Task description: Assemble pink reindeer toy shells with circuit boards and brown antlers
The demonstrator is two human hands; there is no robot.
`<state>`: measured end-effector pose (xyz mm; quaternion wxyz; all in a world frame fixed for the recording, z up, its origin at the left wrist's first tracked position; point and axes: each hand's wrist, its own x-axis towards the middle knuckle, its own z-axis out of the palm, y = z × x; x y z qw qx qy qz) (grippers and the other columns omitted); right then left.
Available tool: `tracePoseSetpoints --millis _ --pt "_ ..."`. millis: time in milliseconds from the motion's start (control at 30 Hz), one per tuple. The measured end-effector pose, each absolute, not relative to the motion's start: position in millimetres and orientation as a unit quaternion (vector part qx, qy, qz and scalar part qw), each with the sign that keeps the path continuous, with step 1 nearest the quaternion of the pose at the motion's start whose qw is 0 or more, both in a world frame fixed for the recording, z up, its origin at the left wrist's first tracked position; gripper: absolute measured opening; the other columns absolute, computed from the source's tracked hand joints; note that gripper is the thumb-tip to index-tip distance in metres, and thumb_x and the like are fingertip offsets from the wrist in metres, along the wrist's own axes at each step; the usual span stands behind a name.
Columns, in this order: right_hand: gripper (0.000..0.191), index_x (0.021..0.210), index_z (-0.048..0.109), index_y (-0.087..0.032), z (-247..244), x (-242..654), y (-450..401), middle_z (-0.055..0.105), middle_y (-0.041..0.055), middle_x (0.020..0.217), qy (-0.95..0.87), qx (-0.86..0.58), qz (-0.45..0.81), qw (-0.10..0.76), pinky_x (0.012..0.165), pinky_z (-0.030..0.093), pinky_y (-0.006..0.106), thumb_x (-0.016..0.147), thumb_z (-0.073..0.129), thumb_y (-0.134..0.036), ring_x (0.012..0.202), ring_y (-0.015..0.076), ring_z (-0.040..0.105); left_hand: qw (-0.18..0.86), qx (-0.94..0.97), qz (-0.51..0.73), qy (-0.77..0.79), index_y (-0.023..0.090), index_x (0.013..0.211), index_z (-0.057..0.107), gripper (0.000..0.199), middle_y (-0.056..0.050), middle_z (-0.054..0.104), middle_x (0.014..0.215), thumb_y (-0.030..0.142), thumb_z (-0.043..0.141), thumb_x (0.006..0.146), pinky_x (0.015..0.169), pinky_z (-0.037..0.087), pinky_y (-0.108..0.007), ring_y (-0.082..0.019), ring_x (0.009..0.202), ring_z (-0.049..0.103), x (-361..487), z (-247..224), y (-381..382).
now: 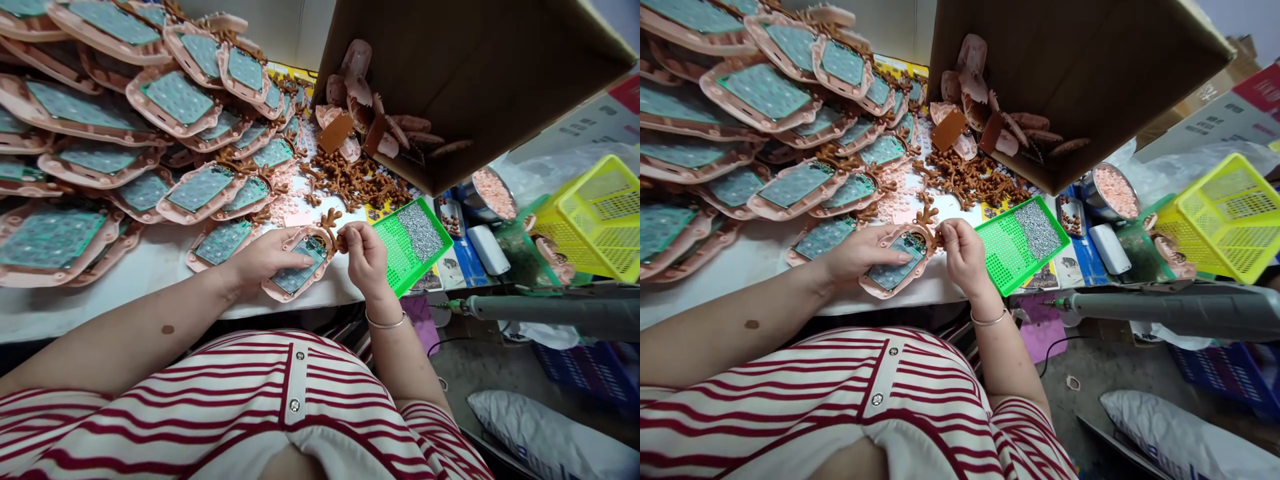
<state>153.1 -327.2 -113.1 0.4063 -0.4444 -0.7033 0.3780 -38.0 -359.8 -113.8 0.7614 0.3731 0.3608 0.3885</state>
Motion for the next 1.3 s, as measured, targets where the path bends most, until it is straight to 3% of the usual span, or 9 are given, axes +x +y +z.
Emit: tracePoseSetpoints --millis 100,233,333,467,633,833,933,1100,1300 --pt "0.038 0.085 0.056 -0.025 -114 154 -328 0.057 0.0015 0.077 -0.76 -0.429 0.308 0.378 0.068 0.046 0.033 0.099 0.039 -0.055 0.068 0.0137 0.053 0.726 0.395 0.41 0.387 0.014 0.099 0.07 0.036 -0.005 0.073 0.089 0.02 0.077 0.064 0.076 0.051 -0.03 -0.019 0.079 0.066 -37 -115 -360" --pt "0.035 0.086 0.055 -0.024 -114 156 -327 0.059 0.0038 0.077 -0.813 -0.411 0.197 0.361 0.072 0.045 0.035 0.103 0.033 -0.045 0.071 0.0159 0.053 0.755 0.363 0.403 0.367 0.015 0.106 0.069 0.042 -0.004 0.073 0.086 0.022 0.077 0.066 0.07 0.05 -0.029 -0.018 0.074 0.066 -37 -116 -361" --pt "0.032 0.085 0.055 -0.023 -117 157 -325 0.058 0.004 0.074 -0.84 -0.385 0.154 0.351 0.074 0.044 0.036 0.103 0.034 -0.04 0.072 0.0168 0.052 0.776 0.348 0.389 0.355 0.014 0.099 0.07 0.036 -0.004 0.073 0.083 0.021 0.078 0.065 0.07 0.05 -0.028 -0.018 0.072 0.066 -37 -117 -362" --pt "0.035 0.085 0.059 -0.023 -120 159 -325 0.06 0.0036 0.076 -0.816 -0.395 0.241 0.347 0.074 0.047 0.035 0.101 0.038 -0.046 0.073 0.0157 0.055 0.792 0.339 0.367 0.35 0.012 0.089 0.071 0.028 -0.006 0.074 0.082 0.019 0.078 0.062 0.07 0.051 -0.029 -0.019 0.071 0.067 -38 -119 -360" --pt "0.039 0.113 0.063 -0.028 -114 158 -327 0.066 0.0039 0.103 -0.659 -0.441 0.463 0.395 0.07 0.053 0.031 0.091 0.054 -0.059 0.083 0.014 0.061 0.796 0.347 0.348 0.353 0.013 0.09 0.072 0.03 -0.007 0.075 0.085 0.02 0.078 0.062 0.072 0.052 -0.03 -0.02 0.073 0.068 -37 -119 -360" --pt "0.035 0.102 0.07 -0.026 -113 153 -324 0.067 -0.0009 0.084 -0.588 -0.42 0.588 0.365 0.066 0.054 0.029 0.076 0.078 -0.048 0.072 0.0118 0.06 0.779 0.401 0.327 0.353 0.015 0.087 0.072 0.026 -0.006 0.074 0.083 0.022 0.077 0.063 0.073 0.052 -0.032 -0.02 0.073 0.066 -35 -123 -361" --pt "0.034 0.101 0.07 -0.025 -114 153 -324 0.067 -0.0011 0.081 -0.597 -0.427 0.575 0.361 0.064 0.055 0.029 0.077 0.076 -0.048 0.069 0.0119 0.06 0.745 0.436 0.338 0.377 0.016 0.09 0.073 0.029 -0.005 0.075 0.09 0.023 0.076 0.062 0.081 0.051 -0.033 -0.022 0.083 0.067 -35 -127 -360" --pt "0.023 0.1 0.07 -0.024 -109 154 -329 0.069 0.0016 0.087 -0.722 -0.429 0.411 0.356 0.078 0.055 0.033 0.082 0.074 -0.038 0.078 0.0134 0.062 0.676 0.496 0.333 0.432 0.016 0.099 0.074 0.038 -0.005 0.075 0.098 0.027 0.074 0.063 0.089 0.049 -0.037 -0.027 0.095 0.067 -36 -130 -359" --pt "0.028 0.098 0.069 -0.022 -115 149 -330 0.069 0.0014 0.083 -0.691 -0.473 0.426 0.342 0.07 0.052 0.03 0.081 0.073 -0.044 0.073 0.0134 0.061 0.617 0.537 0.338 0.465 0.018 0.095 0.074 0.036 -0.004 0.075 0.095 0.03 0.075 0.061 0.09 0.049 -0.037 -0.027 0.096 0.065 -38 -131 -359"
